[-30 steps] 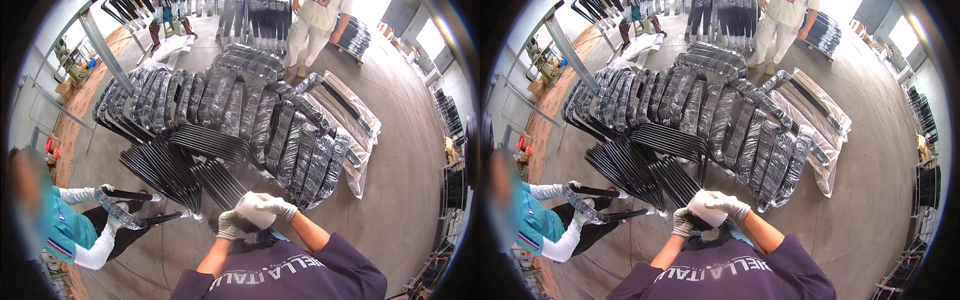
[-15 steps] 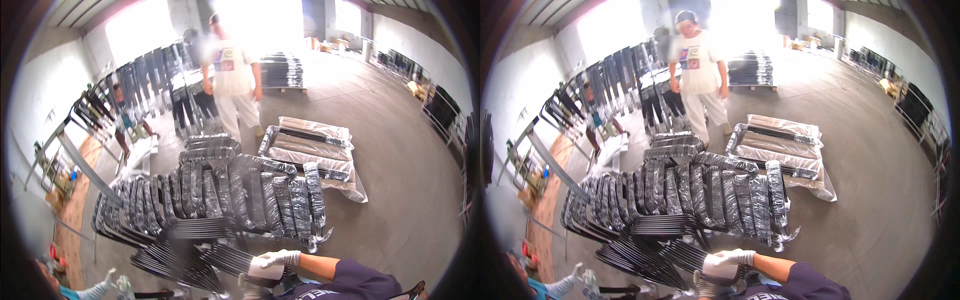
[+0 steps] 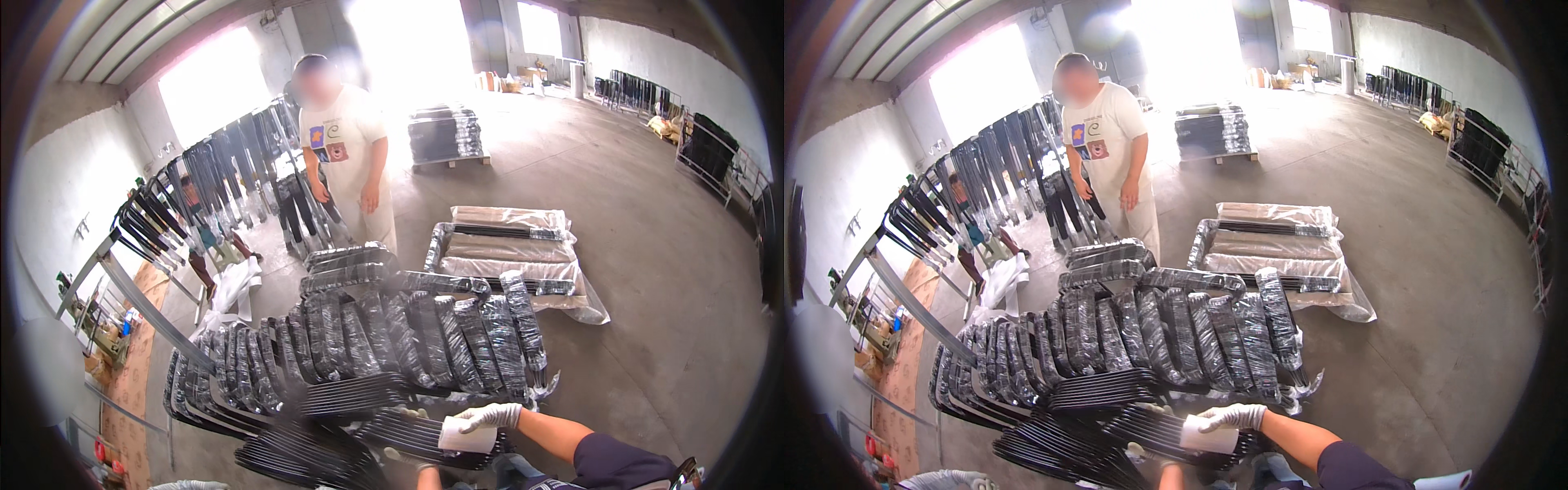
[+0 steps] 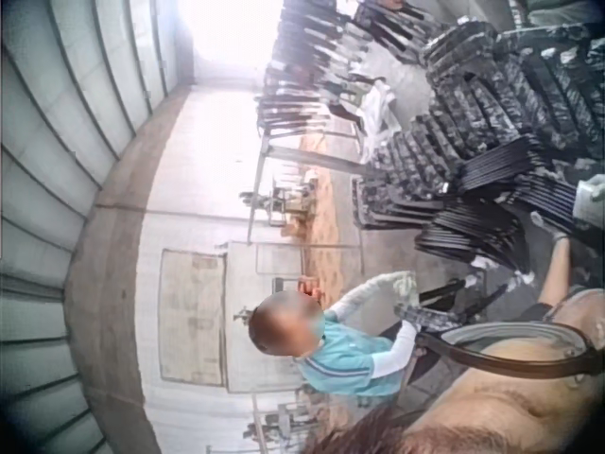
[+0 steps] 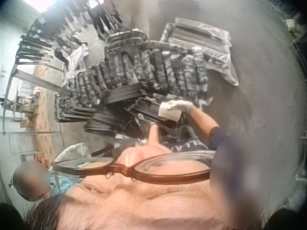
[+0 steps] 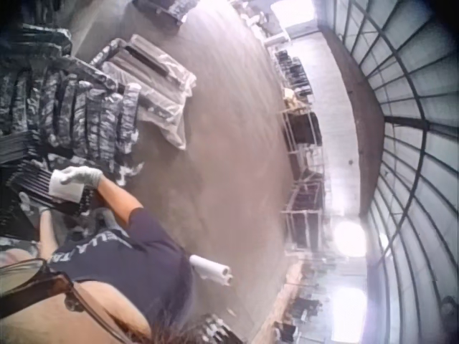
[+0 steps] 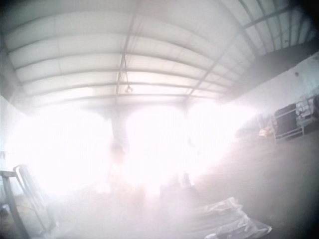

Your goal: The person wraps stacks of black metal frames in clear plastic wrap, working with another person to secure the wrap around the bundle.

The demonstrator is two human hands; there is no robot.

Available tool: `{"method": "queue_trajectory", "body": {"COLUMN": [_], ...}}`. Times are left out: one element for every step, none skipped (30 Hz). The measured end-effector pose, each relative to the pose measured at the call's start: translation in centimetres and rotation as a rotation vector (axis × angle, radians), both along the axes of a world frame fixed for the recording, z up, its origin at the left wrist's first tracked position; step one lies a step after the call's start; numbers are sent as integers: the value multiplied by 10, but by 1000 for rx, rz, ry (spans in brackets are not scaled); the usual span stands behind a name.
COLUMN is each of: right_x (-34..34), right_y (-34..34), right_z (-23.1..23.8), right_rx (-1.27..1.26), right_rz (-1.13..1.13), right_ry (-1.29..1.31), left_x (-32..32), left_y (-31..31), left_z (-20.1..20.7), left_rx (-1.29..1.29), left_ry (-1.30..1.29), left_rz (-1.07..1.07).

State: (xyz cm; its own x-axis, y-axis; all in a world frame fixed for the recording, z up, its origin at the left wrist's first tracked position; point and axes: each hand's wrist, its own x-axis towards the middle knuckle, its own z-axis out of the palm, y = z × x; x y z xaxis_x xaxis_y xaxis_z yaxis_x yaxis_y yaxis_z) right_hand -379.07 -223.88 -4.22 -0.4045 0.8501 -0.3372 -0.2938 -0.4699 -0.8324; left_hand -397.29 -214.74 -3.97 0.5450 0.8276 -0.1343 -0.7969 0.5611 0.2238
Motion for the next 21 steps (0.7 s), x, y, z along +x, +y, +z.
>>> {"method": "queue_trajectory", "body": {"right_x": [5, 10, 13, 21, 26, 34, 45, 49, 53, 62, 70, 71, 73, 76, 75, 75, 75, 73, 75, 78, 72], "right_y": [4, 9, 10, 10, 6, 4, 2, -2, -4, -9, -14, -16, -18, -22, -24, -28, -29, -32, -34, -38, -39], "right_z": [2, 8, 14, 37, 54, 25, 20, 23, 28, 14, -3, -3, -3, -2, 20, 32, 28, 35, 43, 29, 28], "right_rx": [30, -10, -5, -39, -72, -51, -132, -125, -110, -96, -63, -90, -116, -145, -172, -205, -251, -273, -293, -298, -323], "right_rz": [18, -16, -42, -65, -81, -121, -83, -107, -117, -43, -72, -96, -119, -124, -120, -125, -134, -156, -180, -168, -169], "right_ry": [-11, -41, -45, -58, -65, 45, 126, 55, -18, 17, 6, 18, 30, 57, 82, 106, 163, 199, 229, 306, 354], "left_x": [5, 10, 12, 19, 26, 32, 39, 43, 43, 49, 57, 57, 56, 56, 53, 53, 51, 51, 57, 59, 61], "left_y": [1, 2, 1, -1, -3, -3, -7, -7, -9, -11, -11, -14, -17, -19, -22, -27, -34, -44, -52, -69, -85], "left_z": [2, 1, 0, -3, -2, 0, -2, -2, 0, 1, 1, 0, -2, -3, -5, -6, -8, -9, -5, -2, -18], "left_rx": [-4, -7, -12, -22, -26, -28, -34, -29, -21, -20, -20, -12, -4, 2, 12, 22, 42, 54, 67, 105, 58], "left_ry": [-5, -8, -11, -24, -30, -33, -44, -49, -56, -61, -76, -85, -90, -98, -112, -124, -140, -143, -152, -97, -63], "left_rz": [24, 47, 69, 78, 90, 100, 113, 134, 168, 172, 176, 205, 225, 249, 282, 303, 319, 318, 307, 170, 196]}}
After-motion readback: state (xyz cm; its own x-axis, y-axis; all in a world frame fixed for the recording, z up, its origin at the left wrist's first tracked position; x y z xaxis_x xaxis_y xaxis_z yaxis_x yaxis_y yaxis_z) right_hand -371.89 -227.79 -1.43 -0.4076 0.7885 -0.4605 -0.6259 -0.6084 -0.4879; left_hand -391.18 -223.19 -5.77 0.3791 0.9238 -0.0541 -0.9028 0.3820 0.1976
